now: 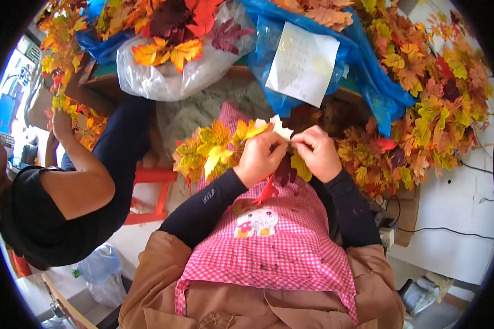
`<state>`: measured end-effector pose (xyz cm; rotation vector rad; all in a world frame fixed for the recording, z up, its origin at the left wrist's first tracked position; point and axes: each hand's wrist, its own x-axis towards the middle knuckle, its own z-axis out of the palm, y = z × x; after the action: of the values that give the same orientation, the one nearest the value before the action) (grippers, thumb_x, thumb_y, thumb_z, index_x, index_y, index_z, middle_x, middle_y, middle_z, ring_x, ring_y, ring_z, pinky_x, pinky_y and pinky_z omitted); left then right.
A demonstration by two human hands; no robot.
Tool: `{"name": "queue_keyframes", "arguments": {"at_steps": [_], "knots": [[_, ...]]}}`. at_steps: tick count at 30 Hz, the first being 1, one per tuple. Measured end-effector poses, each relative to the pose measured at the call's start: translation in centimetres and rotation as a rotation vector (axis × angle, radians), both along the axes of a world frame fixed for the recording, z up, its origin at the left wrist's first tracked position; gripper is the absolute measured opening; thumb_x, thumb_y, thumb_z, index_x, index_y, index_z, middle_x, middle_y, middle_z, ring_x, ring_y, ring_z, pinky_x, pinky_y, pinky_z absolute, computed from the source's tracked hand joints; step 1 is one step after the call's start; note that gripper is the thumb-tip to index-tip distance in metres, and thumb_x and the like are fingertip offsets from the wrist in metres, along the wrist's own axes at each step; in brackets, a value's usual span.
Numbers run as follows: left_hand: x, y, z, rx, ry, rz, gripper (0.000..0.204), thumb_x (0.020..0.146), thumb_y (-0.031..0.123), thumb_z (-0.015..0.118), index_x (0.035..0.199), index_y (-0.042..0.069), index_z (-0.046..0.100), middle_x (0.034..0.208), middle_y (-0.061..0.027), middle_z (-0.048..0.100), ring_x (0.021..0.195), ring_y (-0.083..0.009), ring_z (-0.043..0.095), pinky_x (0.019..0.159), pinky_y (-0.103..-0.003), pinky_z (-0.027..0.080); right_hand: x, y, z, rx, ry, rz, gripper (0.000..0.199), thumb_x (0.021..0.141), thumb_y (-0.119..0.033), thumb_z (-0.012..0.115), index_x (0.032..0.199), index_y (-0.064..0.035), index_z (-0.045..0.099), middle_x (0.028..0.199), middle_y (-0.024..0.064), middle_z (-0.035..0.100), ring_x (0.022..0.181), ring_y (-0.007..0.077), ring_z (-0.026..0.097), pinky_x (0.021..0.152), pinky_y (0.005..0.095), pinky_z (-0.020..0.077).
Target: Assembling artificial autumn leaf garlands by attaching individual leaves to a central string.
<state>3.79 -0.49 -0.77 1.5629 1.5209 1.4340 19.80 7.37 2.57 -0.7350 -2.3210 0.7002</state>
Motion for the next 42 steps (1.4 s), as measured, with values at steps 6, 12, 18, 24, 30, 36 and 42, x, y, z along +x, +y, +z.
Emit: {"name": "queue_keyframes", "arguments": {"at_steps": [6, 12, 18, 24, 30, 36, 42], "knots": [[-0.3, -0.4, 0.8, -0.011, 0.018, -0.022, 0.008, 0.083, 0.004, 0.063, 0.087, -0.003, 0.066, 0.075, -0.0117, 0.067, 0.067, -0.0160, 0.064, 0.064, -0.028, 0.051, 0.0, -0.9, -0.3, -0.208, 0.050, -0.040, 0.008, 0.079, 0.001, 0.066, 0.087, 0.0003, 0.066, 0.083, 0.0097, 0.062, 0.081, 0.0236, 0.061, 0.073, 0.0317, 0.0491], [-0.8, -0.4, 0.7, -0.103, 0.011, -0.073, 0.010, 0.085, 0.006, 0.062, 0.089, -0.002, 0.066, 0.074, -0.0114, 0.067, 0.064, -0.0163, 0.064, 0.062, -0.028, 0.051, -0.2, -0.8, 0.2, -0.166, 0.031, -0.043, 0.008, 0.078, -0.002, 0.068, 0.085, -0.0020, 0.066, 0.081, 0.0095, 0.064, 0.081, 0.0261, 0.060, 0.074, 0.0355, 0.0495], [-0.3, -0.8, 0.0, -0.056, 0.087, -0.007, 0.010, 0.083, 0.007, 0.063, 0.086, -0.002, 0.066, 0.072, -0.0115, 0.066, 0.064, -0.0161, 0.064, 0.060, -0.030, 0.051, -0.4, -1.5, -0.8, -0.080, 0.008, -0.032, 0.008, 0.078, -0.003, 0.068, 0.086, -0.0023, 0.066, 0.083, 0.0095, 0.065, 0.083, 0.0270, 0.060, 0.073, 0.0360, 0.0495], [-0.7, -0.6, -0.6, -0.068, 0.047, -0.048, 0.009, 0.081, 0.006, 0.062, 0.085, -0.001, 0.067, 0.071, -0.0134, 0.065, 0.065, -0.0239, 0.064, 0.062, -0.033, 0.051, -0.4, -1.5, -1.0, -0.195, -0.003, -0.038, 0.009, 0.080, -0.004, 0.067, 0.088, -0.0018, 0.066, 0.086, 0.0106, 0.066, 0.085, 0.0268, 0.061, 0.075, 0.0356, 0.0505], [-2.0, -0.9, 0.3, -0.281, 0.186, -0.158, 0.013, 0.084, 0.009, 0.061, 0.088, -0.001, 0.069, 0.071, -0.0132, 0.067, 0.066, -0.0226, 0.064, 0.064, -0.032, 0.050, -0.1, -1.2, -0.4, -0.286, -0.066, -0.016, 0.010, 0.080, -0.003, 0.065, 0.090, -0.0028, 0.067, 0.086, 0.0094, 0.066, 0.085, 0.0246, 0.061, 0.076, 0.0340, 0.0509], [-1.4, -1.3, -0.5, -0.161, 0.273, -0.139, 0.013, 0.082, 0.011, 0.061, 0.087, 0.001, 0.069, 0.072, -0.0156, 0.066, 0.066, -0.0288, 0.064, 0.066, -0.036, 0.051, -0.1, -1.2, -1.4, -0.132, -0.044, 0.060, 0.011, 0.078, -0.001, 0.067, 0.088, -0.0041, 0.068, 0.083, 0.0078, 0.066, 0.083, 0.0239, 0.060, 0.073, 0.0328, 0.0497], [-0.8, -1.8, -1.2, -0.181, 0.270, -0.105, 0.013, 0.082, 0.011, 0.060, 0.086, 0.001, 0.068, 0.073, -0.0169, 0.065, 0.067, -0.0318, 0.063, 0.065, -0.038, 0.050, -0.6, -2.2, -2.6, -0.088, -0.008, 0.023, 0.010, 0.076, 0.000, 0.066, 0.085, -0.0029, 0.066, 0.081, 0.0092, 0.064, 0.082, 0.0270, 0.059, 0.074, 0.0346, 0.0495]]}}
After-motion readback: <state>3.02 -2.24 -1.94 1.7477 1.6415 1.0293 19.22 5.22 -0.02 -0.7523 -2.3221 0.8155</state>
